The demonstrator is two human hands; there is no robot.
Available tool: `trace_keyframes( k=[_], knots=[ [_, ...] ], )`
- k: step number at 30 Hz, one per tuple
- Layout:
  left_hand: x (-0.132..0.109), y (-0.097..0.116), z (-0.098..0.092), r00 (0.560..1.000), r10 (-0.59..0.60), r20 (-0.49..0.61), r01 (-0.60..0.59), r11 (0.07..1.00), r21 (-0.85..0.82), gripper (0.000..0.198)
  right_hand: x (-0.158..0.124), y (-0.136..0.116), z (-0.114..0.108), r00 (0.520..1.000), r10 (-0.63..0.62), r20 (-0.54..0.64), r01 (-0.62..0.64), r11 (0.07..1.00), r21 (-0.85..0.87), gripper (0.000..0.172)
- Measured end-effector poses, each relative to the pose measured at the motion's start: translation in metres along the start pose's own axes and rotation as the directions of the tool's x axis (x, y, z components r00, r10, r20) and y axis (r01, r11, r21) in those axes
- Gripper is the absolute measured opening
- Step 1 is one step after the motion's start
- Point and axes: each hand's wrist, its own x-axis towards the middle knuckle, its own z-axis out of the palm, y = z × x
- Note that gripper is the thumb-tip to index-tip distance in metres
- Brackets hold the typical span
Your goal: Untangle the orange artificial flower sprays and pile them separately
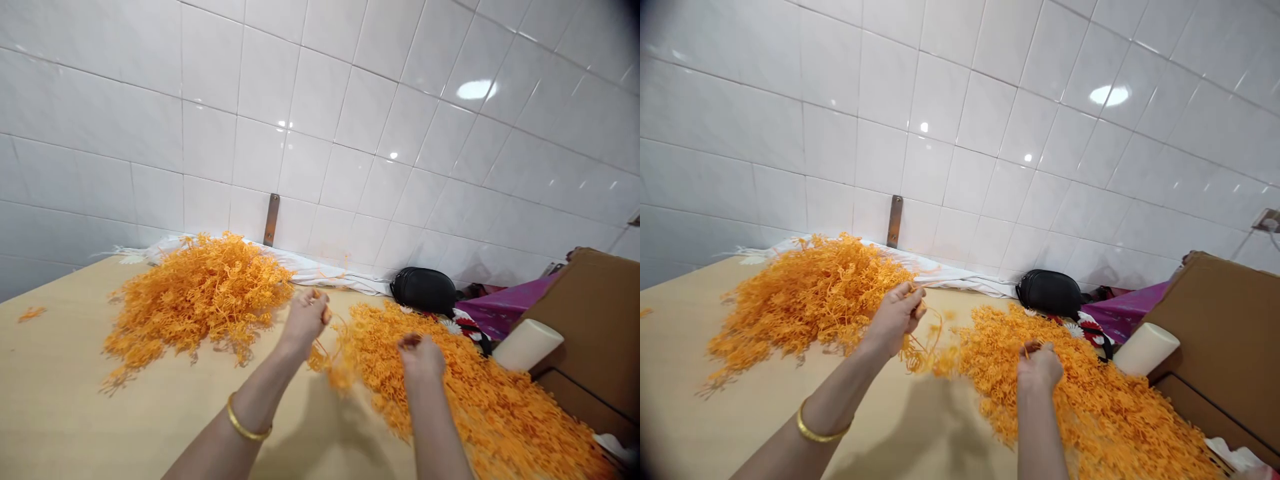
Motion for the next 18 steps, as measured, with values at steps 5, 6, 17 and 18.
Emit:
trace_keyframes(
  k=[5,6,17,18],
  knots=[
    [0.004,0.005,-0.008,0.998,-0.058,-0.019,0.058,0.998,0.015,0.012,-0.006,-0.018,-0.002,0.991,-0.066,0.113,0.06,0.997,0.049,0.018],
    [0.005,0.001,-0.007,0.996,-0.088,-0.015,0.089,0.995,0.035,0.013,-0.009,-0.017,0.001,0.983,-0.058,0.173,0.051,0.998,0.044,0.023],
    [0.019,-0.017,-0.02,0.971,-0.237,0.037,0.239,0.967,-0.092,0.014,-0.038,-0.005,0.012,0.71,0.23,0.666,0.07,0.918,-0.391,0.037],
    [0.019,-0.017,-0.02,0.965,-0.257,0.058,0.262,0.959,-0.11,0.013,-0.042,-0.002,0.014,0.675,0.243,0.696,0.109,0.901,-0.42,0.039]
  ],
)
